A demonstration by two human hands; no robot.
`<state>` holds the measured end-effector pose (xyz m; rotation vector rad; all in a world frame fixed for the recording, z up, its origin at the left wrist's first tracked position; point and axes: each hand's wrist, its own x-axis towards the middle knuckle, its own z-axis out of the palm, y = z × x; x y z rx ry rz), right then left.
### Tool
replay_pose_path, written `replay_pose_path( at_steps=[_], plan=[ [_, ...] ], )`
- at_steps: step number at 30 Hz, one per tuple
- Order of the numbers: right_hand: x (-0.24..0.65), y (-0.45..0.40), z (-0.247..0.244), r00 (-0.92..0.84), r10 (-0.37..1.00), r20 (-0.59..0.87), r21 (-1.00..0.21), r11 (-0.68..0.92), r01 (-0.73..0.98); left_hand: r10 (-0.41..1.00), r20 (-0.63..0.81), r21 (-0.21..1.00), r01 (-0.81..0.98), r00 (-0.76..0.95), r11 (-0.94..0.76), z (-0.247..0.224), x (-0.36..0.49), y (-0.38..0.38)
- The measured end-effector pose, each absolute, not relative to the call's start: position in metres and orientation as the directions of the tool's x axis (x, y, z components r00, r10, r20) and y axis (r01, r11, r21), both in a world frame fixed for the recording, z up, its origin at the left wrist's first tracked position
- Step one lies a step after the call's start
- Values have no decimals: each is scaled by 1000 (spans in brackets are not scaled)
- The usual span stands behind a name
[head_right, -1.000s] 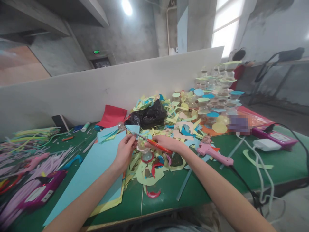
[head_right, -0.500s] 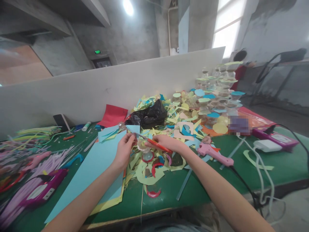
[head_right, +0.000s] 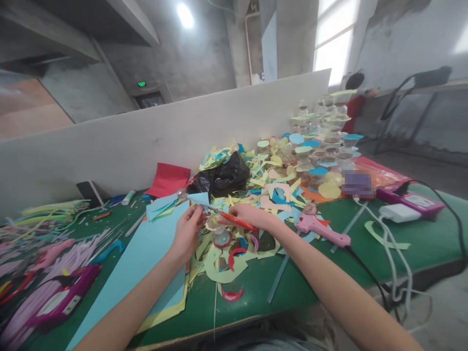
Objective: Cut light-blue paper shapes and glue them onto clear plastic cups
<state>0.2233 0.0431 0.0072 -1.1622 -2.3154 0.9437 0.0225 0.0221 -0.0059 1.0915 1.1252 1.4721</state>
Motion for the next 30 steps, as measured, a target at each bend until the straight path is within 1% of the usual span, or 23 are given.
replay_pose_path(
  at_steps=[2, 6, 13, 17, 25, 30],
  plan=[
    [223, 43, 7, -589, 807, 25, -722, 422, 548, 983, 106, 979, -157, -153, -130, -5, 22, 22],
    [222, 41, 8, -615, 789, -13, -744, 403, 533, 977, 145, 983, -92, -153, -160, -8, 22, 23],
    [220, 36, 15, -578, 814, 52, -708, 438, 553, 971, 171, 984, -19, -168, -177, -9, 22, 24],
    [220, 36, 15, -579, 813, 63, -713, 443, 544, 968, 184, 982, -21, -172, -190, -6, 21, 24],
    [222, 44, 3, -585, 809, 55, -719, 439, 539, 980, 146, 987, -50, -132, -154, -5, 20, 22],
    [221, 43, 3, -607, 793, 44, -737, 437, 516, 981, 147, 988, -33, -124, -152, -7, 24, 20]
  ],
)
